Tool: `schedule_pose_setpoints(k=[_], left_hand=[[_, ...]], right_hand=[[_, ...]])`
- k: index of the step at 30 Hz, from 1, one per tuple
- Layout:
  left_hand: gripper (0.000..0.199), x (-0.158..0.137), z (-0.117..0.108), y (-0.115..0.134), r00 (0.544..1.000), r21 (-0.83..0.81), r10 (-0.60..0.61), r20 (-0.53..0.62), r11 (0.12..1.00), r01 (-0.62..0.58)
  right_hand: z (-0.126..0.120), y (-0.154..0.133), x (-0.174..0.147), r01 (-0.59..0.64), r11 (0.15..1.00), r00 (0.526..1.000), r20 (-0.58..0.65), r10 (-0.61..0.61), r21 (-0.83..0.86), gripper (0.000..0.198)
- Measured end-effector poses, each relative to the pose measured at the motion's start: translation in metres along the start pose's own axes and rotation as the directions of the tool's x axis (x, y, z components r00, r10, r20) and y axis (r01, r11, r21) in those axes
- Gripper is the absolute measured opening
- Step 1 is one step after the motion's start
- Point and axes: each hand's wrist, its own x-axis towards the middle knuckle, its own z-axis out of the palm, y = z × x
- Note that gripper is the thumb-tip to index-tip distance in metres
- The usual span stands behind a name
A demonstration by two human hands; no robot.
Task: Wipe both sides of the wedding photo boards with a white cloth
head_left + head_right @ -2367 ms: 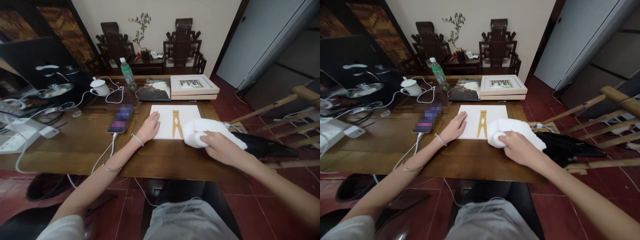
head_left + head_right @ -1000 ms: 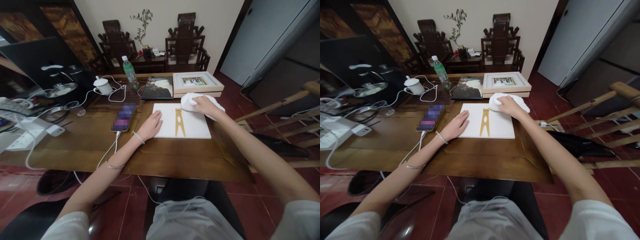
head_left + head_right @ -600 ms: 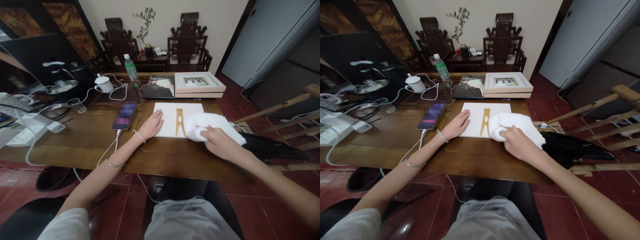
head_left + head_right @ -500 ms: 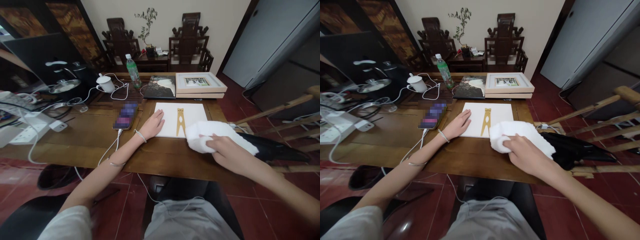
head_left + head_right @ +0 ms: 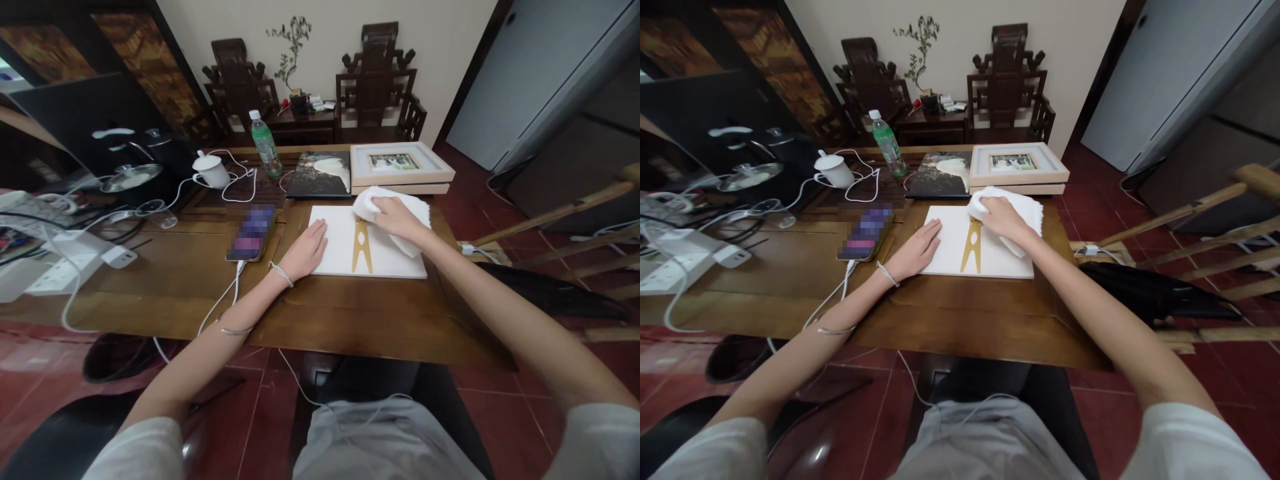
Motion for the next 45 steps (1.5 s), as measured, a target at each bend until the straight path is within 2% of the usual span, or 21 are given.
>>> schedule_pose_setpoints(k=[3, 7, 10, 13, 17, 24, 27, 31, 35, 39, 42, 45], left_hand=[[0.051, 0.000, 0.000, -0.001, 1.000, 0.001, 0.002, 0.005, 1.000, -0.002], [0.052, 0.001, -0.001, 0.000, 1.000, 0.012, 0.005, 0.023, 1.000, -0.005], [0.051, 0.001, -0.001, 0.001, 1.000, 0.008, 0.007, 0.016, 1.000, -0.007], [0.049, 0.001, -0.001, 0.001, 1.000, -0.001, 0.015, 0.003, 1.000, -0.015], [0.049, 0.001, -0.001, 0.002, 1.000, -0.007, 0.005, 0.014, 1.000, -0.005], [0.049, 0.001, 0.000, 0.000, 1.000, -0.006, 0.006, 0.010, 1.000, -0.006], [0.050, 0.001, -0.001, 0.000, 1.000, -0.010, 0.006, 0.011, 1.000, -0.006], [0.050, 0.001, -0.001, 0.000, 1.000, 0.000, 0.014, 0.010, 1.000, -0.014], [0.050, 0.001, -0.001, 0.001, 1.000, -0.010, 0.010, 0.018, 1.000, -0.010], [0.049, 0.001, -0.001, 0.000, 1.000, -0.019, 0.002, 0.009, 1.000, -0.002], [0.049, 0.001, -0.001, 0.000, 1.000, -0.029, -0.005, 0.009, 1.000, 0.006], [0.049, 0.001, -0.001, 0.000, 1.000, -0.033, -0.011, 0.013, 0.999, 0.012]], right_hand=[[0.011, -0.032, -0.008, 0.103, 0.994, 0.992, 0.072, -0.101, -0.027, 0.027], [0.014, -0.067, -0.054, 0.224, 0.971, 0.962, 0.180, -0.206, -0.083, 0.036], [0.008, -0.080, -0.092, 0.285, 0.958, 0.935, 0.232, -0.267, -0.044, 0.038], [0.001, -0.087, -0.112, 0.326, 0.945, 0.912, 0.266, -0.311, -0.014, 0.036], [-0.001, -0.080, -0.096, 0.274, 0.962, 0.926, 0.274, -0.259, -0.016, 0.033], [0.010, -0.043, -0.005, 0.143, 0.986, 0.984, 0.119, -0.132, -0.086, 0.034], [0.015, -0.042, 0.014, 0.101, 0.991, 0.992, 0.088, -0.094, -0.083, 0.032], [0.020, -0.056, -0.007, 0.114, 0.988, 0.991, 0.086, -0.105, -0.105, 0.038], [0.016, -0.076, -0.062, 0.202, 0.975, 0.969, 0.165, -0.185, -0.089, 0.040], [0.002, -0.094, -0.107, 0.288, 0.957, 0.925, 0.259, -0.277, -0.007, 0.034], [-0.008, -0.098, -0.109, 0.284, 0.959, 0.913, 0.301, -0.274, 0.012, 0.031], [-0.009, -0.086, -0.084, 0.181, 0.984, 0.937, 0.305, -0.171, -0.003, 0.030]])
